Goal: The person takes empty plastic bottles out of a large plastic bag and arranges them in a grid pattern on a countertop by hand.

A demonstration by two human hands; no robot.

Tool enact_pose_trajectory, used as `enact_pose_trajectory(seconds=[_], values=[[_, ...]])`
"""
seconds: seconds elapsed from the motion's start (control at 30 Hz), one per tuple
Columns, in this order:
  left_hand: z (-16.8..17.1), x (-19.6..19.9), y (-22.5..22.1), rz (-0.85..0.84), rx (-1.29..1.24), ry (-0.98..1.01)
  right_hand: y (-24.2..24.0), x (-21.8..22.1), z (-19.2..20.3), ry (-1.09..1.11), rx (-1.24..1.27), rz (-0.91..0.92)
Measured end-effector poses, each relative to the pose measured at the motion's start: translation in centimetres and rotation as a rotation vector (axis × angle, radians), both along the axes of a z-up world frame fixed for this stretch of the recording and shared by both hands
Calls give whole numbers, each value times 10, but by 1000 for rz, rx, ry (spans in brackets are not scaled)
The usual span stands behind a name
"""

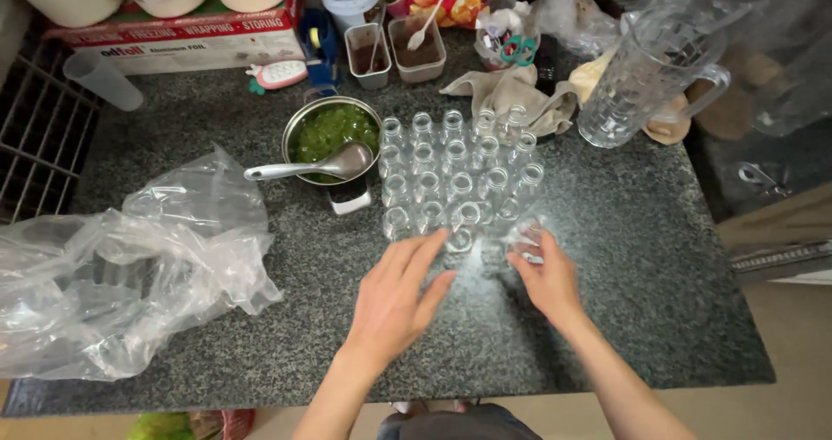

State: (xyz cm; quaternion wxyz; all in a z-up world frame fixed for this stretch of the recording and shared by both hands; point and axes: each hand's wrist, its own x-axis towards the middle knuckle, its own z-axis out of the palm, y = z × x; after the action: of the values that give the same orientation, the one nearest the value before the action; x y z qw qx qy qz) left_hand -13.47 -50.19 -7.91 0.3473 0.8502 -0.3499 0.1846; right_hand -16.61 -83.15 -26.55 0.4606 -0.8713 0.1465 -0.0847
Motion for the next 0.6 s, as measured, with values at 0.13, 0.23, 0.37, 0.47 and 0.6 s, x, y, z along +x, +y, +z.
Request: enact_pose_trajectory(seconds=[0.13, 0.23, 0.37, 0.47, 0.6], values=[[-1, -10, 29, 34, 66, 79, 2, 23, -12, 78, -68, 31], [-13, -14, 47, 89, 63, 99, 8, 33, -11, 109, -92, 18], [-23, -21, 66, 153, 71, 118, 10, 35, -13, 24, -56, 44], [-30, -24, 76, 156, 62, 111, 11, 33, -14, 22, 10, 8], [-39, -26, 91, 226, 93, 149, 8, 18, -22, 30, 113, -68]])
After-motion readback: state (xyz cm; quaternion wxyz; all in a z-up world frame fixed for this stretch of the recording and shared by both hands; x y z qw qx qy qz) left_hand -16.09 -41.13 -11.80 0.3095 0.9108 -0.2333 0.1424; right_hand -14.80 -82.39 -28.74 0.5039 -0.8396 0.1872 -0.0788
